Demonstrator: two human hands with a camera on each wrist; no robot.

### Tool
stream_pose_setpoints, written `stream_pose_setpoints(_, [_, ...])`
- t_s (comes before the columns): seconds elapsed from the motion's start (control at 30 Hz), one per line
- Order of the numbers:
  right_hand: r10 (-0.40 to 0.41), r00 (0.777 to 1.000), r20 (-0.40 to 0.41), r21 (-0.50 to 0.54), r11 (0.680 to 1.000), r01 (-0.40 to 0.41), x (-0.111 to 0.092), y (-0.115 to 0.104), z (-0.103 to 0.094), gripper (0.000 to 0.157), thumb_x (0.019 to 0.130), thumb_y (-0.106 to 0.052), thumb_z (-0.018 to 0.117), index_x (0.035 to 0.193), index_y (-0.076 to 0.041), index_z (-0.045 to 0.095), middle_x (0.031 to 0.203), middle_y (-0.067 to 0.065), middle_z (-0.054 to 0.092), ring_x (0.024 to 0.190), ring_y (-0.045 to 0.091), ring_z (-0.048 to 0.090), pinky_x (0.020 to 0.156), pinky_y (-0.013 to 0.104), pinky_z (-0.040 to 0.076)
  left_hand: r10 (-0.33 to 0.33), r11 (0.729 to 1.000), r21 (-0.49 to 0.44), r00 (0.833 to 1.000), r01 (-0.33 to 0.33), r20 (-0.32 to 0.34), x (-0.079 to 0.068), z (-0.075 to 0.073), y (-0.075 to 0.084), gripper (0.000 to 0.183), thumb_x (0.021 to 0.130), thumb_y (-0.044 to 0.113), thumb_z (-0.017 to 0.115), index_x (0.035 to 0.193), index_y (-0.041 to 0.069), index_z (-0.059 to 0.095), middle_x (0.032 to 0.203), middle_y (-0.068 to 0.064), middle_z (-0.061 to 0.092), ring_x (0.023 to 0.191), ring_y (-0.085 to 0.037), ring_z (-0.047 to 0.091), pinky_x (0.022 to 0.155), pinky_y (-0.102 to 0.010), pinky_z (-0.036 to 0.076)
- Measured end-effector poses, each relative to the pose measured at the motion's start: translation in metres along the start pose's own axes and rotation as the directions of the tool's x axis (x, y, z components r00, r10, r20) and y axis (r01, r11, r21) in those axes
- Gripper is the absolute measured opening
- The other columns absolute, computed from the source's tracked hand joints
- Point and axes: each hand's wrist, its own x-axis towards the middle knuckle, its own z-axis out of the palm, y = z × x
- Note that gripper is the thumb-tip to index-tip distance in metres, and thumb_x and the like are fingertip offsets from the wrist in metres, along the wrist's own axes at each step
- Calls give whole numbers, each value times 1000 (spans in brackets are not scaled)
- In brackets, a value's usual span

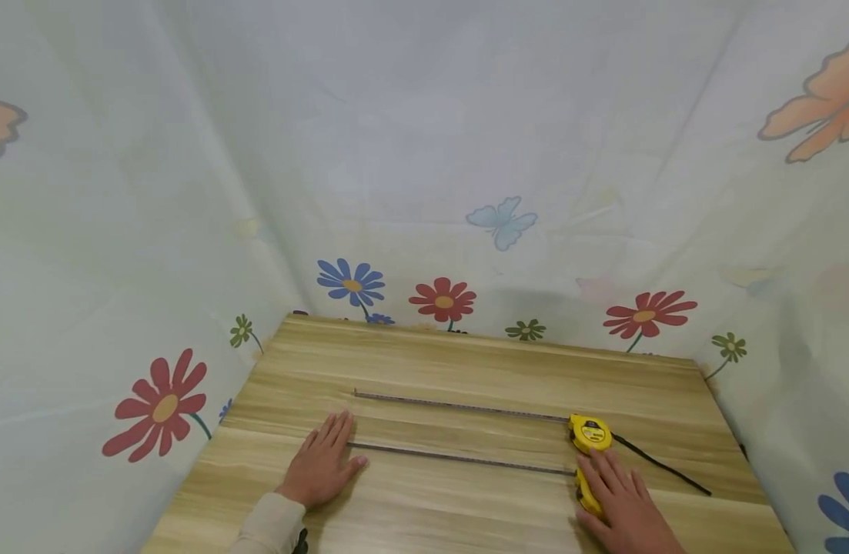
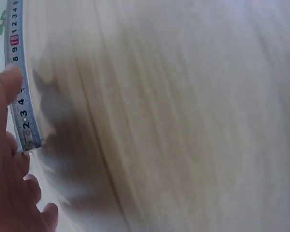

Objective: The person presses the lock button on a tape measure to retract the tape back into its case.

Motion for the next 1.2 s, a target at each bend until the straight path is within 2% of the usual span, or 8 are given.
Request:
stream_pose_setpoints(0.23, [-55,998,31,-13,998,56,5,5,-5,81,87,-32,85,155,-9,49,155,17,51,142,44,50,111,67,42,62,998,-18,998,-62,-16,3,0,-8,65,109,32,54,157,-7,37,163,-26,41,152,-47,37,121,-66,33])
stream_pose_setpoints(0.33, [-62,998,29,7,998,62,6,5,-7,78,83,-22,88,152,-8,53,149,13,57,136,38,55,108,61,48,69,997,-19,998,-69,-12,4,-3,-9,59,107,23,56,155,-8,40,160,-27,44,151,-46,39,121,-63,35])
stream_pose_setpoints(0.57, [-22,997,70,86,996,16,7,2,-14,75,83,-20,88,150,-11,56,146,12,58,134,36,56,109,61,48,9,995,-96,1000,-8,4,5,-8,-6,52,105,14,59,153,-4,47,159,-22,49,148,-41,46,121,-58,38])
stream_pose_setpoints(0.67, [-24,996,83,102,995,16,8,2,-16,72,83,-19,88,148,-11,58,145,12,58,133,36,56,108,63,48,-4,992,-129,1000,2,-12,5,-8,-7,51,103,11,61,151,-2,50,157,-21,52,146,-40,50,119,-57,40])
stream_pose_setpoints(0.87, [-92,994,51,61,994,89,4,5,-22,69,85,-18,86,148,-14,58,144,10,59,130,34,57,104,60,51,64,980,-183,996,-75,-64,7,-11,-14,42,102,8,62,144,1,61,152,-16,58,142,-38,55,115,-55,45])
stream_pose_setpoints(1.03, [-138,990,15,64,988,137,-1,3,-35,69,86,-17,85,149,-17,57,143,11,59,126,33,60,100,60,53,126,955,-256,986,-150,-109,11,-18,-20,37,101,8,65,138,6,68,147,-11,64,135,-33,62,111,-51,50])
stream_pose_setpoints(1.1, [-150,989,-1,49,988,149,-3,2,-40,70,86,-18,85,149,-18,57,142,11,60,125,32,61,99,59,54,132,943,-290,984,-162,-120,12,-23,-21,35,100,7,67,135,6,70,144,-11,66,130,-34,65,107,-51,53])
stream_pose_setpoints(1.2, [-157,987,-29,11,988,157,-5,0,-46,68,85,-19,86,147,-20,59,141,11,60,123,30,62,98,57,55,101,933,-333,988,-134,-117,12,-32,-20,32,99,8,69,130,6,73,137,-10,71,124,-33,69,104,-48,56])
